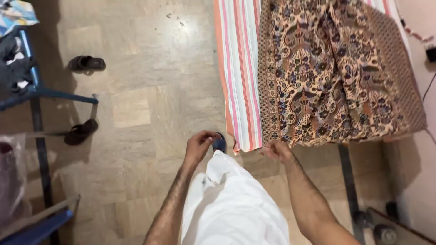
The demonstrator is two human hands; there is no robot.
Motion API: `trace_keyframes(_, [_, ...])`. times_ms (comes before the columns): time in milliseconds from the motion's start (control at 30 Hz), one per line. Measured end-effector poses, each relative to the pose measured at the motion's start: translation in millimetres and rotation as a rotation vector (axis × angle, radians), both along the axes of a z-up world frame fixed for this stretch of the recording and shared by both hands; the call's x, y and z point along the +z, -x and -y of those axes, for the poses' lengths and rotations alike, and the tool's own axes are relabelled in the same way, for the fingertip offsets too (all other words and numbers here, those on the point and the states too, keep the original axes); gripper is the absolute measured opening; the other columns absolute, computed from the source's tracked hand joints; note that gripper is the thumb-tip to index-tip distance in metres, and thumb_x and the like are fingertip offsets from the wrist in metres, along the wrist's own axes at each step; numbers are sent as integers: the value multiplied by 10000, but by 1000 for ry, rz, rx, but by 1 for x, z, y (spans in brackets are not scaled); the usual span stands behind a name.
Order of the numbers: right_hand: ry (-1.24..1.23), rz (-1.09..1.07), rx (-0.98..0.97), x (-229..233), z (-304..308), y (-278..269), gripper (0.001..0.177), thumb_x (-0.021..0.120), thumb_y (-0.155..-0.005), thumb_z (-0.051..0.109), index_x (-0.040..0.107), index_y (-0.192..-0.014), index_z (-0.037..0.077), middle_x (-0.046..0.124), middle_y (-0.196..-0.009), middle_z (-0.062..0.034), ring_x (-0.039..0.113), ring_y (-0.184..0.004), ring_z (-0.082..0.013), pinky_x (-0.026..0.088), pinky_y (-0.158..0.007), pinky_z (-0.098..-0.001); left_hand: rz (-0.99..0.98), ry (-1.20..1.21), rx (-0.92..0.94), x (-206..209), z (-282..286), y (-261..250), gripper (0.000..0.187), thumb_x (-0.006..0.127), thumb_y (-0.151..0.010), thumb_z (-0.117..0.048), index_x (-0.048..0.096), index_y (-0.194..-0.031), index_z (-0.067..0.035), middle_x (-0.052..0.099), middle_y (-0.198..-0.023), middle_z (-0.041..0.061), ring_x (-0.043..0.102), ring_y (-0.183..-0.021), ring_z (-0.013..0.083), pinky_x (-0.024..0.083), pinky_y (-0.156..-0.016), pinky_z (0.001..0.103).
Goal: The recorder spreads a patterned sheet over a bed and then arranges pillows on another cot.
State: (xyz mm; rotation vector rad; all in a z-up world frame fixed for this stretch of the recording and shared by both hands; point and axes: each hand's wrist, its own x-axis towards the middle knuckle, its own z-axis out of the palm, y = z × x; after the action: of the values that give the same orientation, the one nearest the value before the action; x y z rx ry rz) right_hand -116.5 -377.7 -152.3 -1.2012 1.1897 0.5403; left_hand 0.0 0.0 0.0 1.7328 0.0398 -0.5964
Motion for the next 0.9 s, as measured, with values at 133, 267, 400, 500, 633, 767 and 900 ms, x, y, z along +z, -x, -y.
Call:
trace_keyframes(133, [-228,95,-435,-2,-17,-26,260,577,-1019,147,645,-1206,-21,724,-1106,-172,720,-1013,-276,630,-902,-448,-273,87,-19,11,18,-61,263,608,-952,-131,714,-1179,-51,774,-1047,57,726,-958,152,567,-804,308])
trace_keyframes(267, [-334,148,-793,-26,-32,-33,254,569,-1002,131,629,-1205,-10,717,-1200,-150,697,-1109,-283,589,-980,-453,-507,171,-62,3,49,-106,310,599,-965,-159,675,-1242,-43,755,-1091,60,727,-962,169,573,-833,311])
trace_keyframes(400, [-402,177,-1164,-40,-54,-28,302,559,-984,169,650,-1196,-26,705,-1191,-154,676,-1100,-303,565,-1004,-470,-651,148,-197,-25,82,-140,361,581,-960,-180,640,-1291,-47,754,-1119,57,731,-969,161,580,-871,338])
trace_keyframes(500, [-377,215,-1347,-44,-76,-18,289,583,-999,168,641,-1200,-31,693,-1197,-158,672,-1107,-308,562,-1015,-465,-701,70,-382,-54,106,-156,364,593,-964,-190,647,-1295,-50,753,-1116,63,725,-971,159,568,-892,362])
trace_keyframes(633, [-322,234,-1604,-59,-107,-9,304,592,-1001,178,630,-1215,-34,694,-1195,-158,676,-1116,-315,572,-1016,-469,-748,3,-643,-94,138,-178,354,622,-954,-209,673,-1274,-68,756,-1100,70,721,-967,174,577,-902,385])
trace_keyframes(767, [-236,302,-1845,-76,-136,-16,379,523,-1004,237,613,-1220,-61,673,-1213,-210,658,-1119,-355,567,-987,-491,-738,-42,-834,-140,165,-196,362,636,-911,-193,691,-1247,-70,764,-1098,62,733,-968,197,595,-886,391])
trace_keyframes(900, [-265,473,-1994,-145,-144,-15,403,519,-1018,175,544,-1326,-82,633,-1354,-225,639,-1236,-371,556,-1068,-494,-712,-57,-843,-201,193,-212,416,669,-903,-174,655,-1304,-63,719,-1193,94,688,-1086,234,592,-880,384])
